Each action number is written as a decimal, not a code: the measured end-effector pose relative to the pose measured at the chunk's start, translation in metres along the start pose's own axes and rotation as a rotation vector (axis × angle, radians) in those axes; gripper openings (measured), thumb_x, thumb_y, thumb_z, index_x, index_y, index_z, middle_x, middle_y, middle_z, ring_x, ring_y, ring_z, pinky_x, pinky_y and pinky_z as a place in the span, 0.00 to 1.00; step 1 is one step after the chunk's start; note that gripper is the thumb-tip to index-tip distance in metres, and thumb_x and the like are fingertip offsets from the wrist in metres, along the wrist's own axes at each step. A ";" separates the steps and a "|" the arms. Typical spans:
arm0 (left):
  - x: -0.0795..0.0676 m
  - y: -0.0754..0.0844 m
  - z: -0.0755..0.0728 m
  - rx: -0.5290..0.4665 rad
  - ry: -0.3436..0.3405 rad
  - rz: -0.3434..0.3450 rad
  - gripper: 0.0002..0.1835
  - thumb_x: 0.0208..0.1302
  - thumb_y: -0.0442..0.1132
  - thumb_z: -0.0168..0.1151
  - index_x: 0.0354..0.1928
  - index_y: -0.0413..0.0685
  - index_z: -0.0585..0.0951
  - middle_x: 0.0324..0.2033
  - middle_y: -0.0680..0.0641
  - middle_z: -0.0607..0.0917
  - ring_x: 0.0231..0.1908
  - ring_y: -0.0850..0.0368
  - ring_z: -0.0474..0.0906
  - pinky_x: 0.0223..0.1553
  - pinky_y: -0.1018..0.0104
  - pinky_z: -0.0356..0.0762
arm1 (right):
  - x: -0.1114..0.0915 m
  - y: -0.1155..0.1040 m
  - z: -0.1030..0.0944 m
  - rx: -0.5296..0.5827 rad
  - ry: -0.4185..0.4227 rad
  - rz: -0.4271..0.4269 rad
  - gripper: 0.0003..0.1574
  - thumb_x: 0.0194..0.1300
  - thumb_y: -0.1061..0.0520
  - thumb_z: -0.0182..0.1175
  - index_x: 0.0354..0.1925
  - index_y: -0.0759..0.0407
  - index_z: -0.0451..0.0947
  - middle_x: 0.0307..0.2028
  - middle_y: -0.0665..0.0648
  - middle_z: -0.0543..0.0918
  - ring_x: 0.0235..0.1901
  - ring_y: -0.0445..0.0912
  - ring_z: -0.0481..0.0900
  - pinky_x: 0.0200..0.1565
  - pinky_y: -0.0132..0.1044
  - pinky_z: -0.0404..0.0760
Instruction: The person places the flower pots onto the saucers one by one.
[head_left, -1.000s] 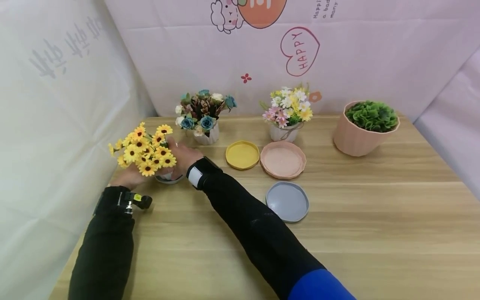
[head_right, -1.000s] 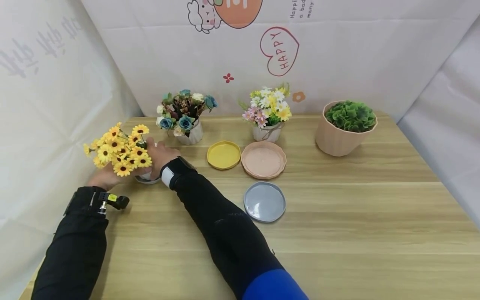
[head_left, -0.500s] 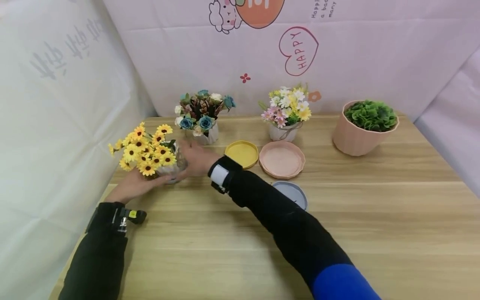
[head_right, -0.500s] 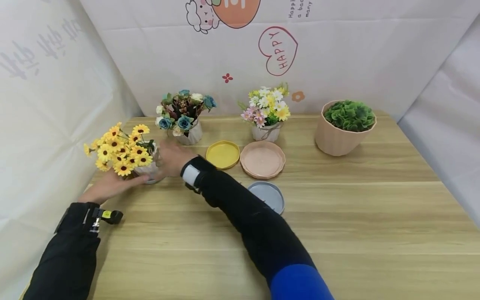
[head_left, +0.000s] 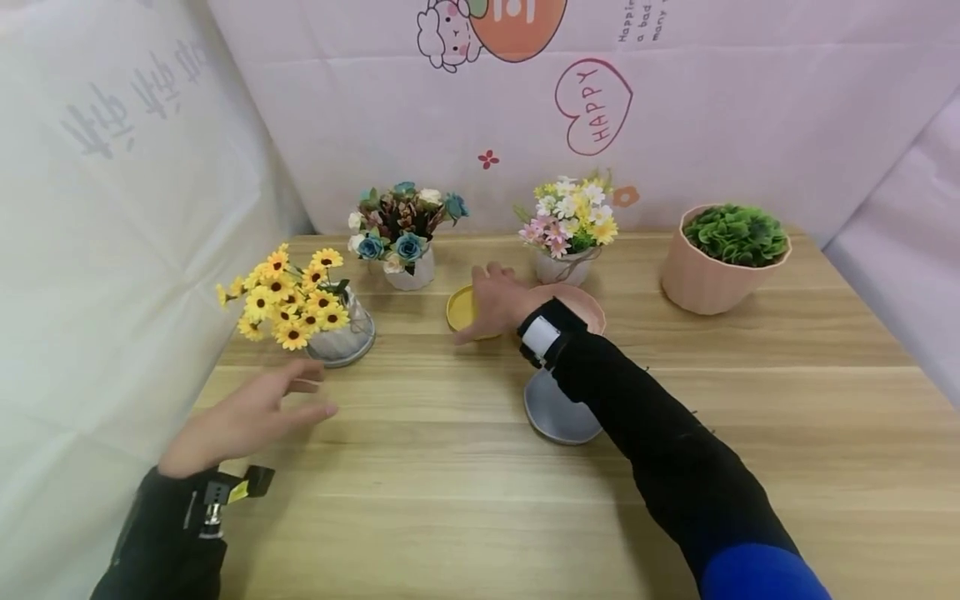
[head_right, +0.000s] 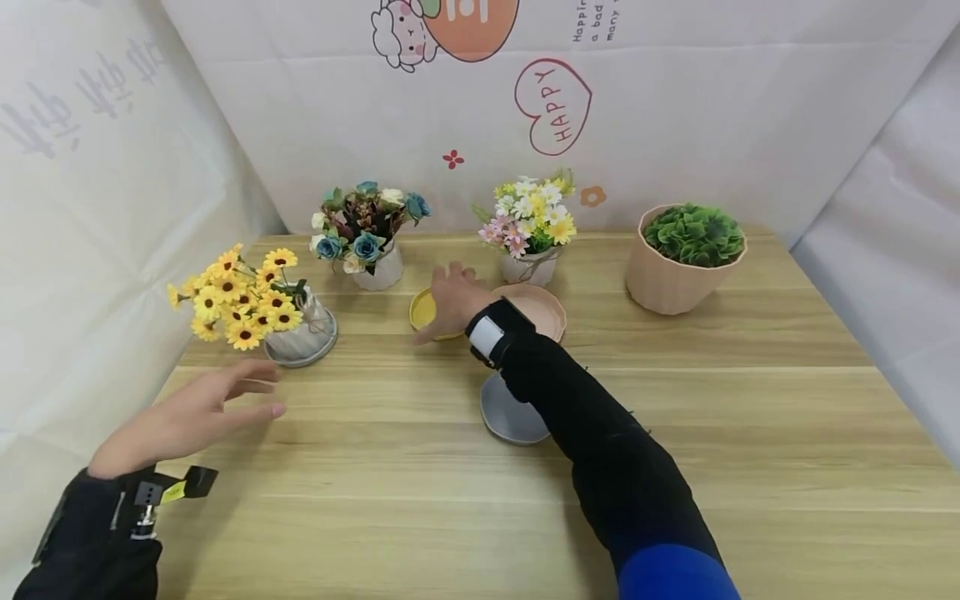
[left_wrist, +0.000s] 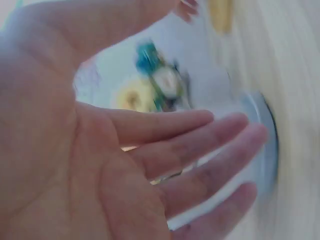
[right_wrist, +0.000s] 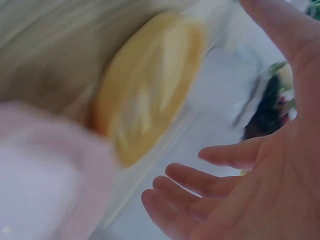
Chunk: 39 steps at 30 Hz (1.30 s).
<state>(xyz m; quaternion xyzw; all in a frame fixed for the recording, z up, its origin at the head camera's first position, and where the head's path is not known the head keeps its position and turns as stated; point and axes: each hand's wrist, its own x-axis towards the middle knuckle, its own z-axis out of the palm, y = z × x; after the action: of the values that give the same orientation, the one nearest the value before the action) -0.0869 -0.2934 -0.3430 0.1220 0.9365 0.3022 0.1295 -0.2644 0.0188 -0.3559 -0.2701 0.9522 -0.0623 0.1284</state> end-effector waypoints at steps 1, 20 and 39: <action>0.003 0.006 0.003 -0.027 -0.006 0.025 0.40 0.64 0.60 0.58 0.67 0.42 0.60 0.62 0.39 0.67 0.59 0.43 0.67 0.57 0.47 0.65 | 0.000 0.006 0.001 -0.009 -0.006 0.018 0.75 0.44 0.21 0.63 0.72 0.63 0.44 0.65 0.67 0.55 0.60 0.60 0.60 0.55 0.46 0.67; 0.160 0.054 0.067 -0.352 0.194 -0.303 0.66 0.57 0.68 0.59 0.68 0.44 0.20 0.69 0.38 0.27 0.69 0.45 0.29 0.67 0.53 0.38 | 0.003 0.030 0.021 -0.007 -0.063 0.050 0.56 0.43 0.26 0.68 0.58 0.62 0.68 0.50 0.59 0.65 0.46 0.49 0.65 0.46 0.35 0.69; 0.238 0.015 0.063 -0.533 0.713 -0.026 0.54 0.51 0.43 0.73 0.73 0.54 0.46 0.67 0.49 0.57 0.65 0.60 0.56 0.61 0.76 0.50 | -0.029 -0.003 0.015 -0.147 -0.127 -0.061 0.53 0.41 0.30 0.72 0.57 0.59 0.70 0.51 0.57 0.67 0.48 0.48 0.67 0.48 0.34 0.70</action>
<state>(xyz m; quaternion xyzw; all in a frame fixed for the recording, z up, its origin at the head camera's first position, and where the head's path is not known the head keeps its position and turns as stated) -0.2873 -0.1753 -0.4234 -0.0394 0.8136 0.5545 -0.1706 -0.2353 0.0307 -0.3640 -0.3112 0.9354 0.0211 0.1666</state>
